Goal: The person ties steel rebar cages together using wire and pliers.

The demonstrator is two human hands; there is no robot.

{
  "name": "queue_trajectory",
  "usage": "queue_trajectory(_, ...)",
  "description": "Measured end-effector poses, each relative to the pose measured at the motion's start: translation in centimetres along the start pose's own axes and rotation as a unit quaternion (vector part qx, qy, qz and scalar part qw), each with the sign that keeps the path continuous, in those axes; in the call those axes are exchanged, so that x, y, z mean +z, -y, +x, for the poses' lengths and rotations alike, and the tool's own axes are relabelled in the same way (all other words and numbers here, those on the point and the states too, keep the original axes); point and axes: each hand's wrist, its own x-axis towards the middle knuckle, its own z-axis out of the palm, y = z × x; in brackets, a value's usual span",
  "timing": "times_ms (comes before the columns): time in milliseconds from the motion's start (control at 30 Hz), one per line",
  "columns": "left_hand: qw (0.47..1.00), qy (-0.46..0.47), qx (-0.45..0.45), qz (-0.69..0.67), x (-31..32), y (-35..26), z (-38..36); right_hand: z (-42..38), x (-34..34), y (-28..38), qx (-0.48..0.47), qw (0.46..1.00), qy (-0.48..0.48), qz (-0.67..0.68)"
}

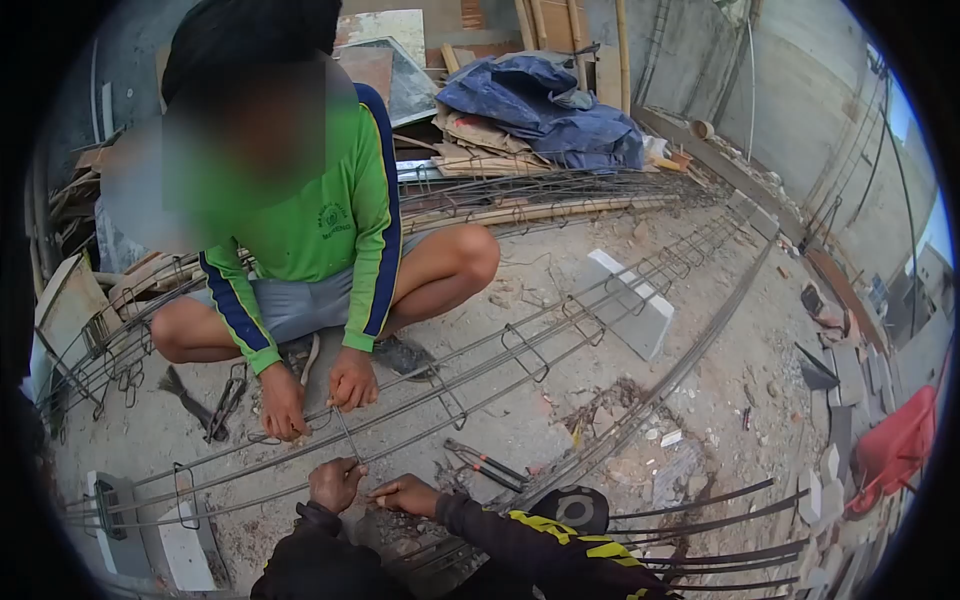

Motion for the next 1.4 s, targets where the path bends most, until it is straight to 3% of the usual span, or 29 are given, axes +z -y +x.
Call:
queue_trajectory(100,1.0,0.001,0.009,-0.007,-0.3,-0.3,0.0,1.5,1.7,-2.5,0.009,0.999,-0.05,0.02)
queue_trajectory(167,1.0,0.011,0.003,-0.004,-0.3,-0.4,0.2,1.1,1.5,-1.6,0.059,0.997,-0.028,-0.038)
queue_trajectory(333,1.0,0.027,-0.002,-0.012,-0.5,-0.2,0.4,1.2,1.8,-2.4,0.071,0.994,-0.055,0.058)
queue_trajectory(400,0.999,0.039,-0.016,-0.005,-0.5,-0.2,0.5,1.3,1.9,-2.9,-0.002,0.99,-0.094,0.101)
queue_trajectory(567,0.997,0.055,-0.045,-0.019,-0.5,-0.5,0.1,2.2,1.5,-3.8,-0.009,0.974,-0.14,0.178)
queue_trajectory(733,0.995,-0.024,-0.033,-0.089,0.3,0.5,0.5,2.2,1.8,-3.6,-0.067,0.963,-0.144,0.217)
queue_trajectory(1167,0.989,-0.011,0.01,-0.144,-0.5,0.3,0.4,2.0,1.2,-1.1,-0.109,0.938,-0.193,0.266)
queue_trajectory(1400,0.988,0.035,0.005,-0.153,-1.9,-0.4,0.3,3.2,1.4,-1.5,-0.087,0.943,-0.192,0.257)
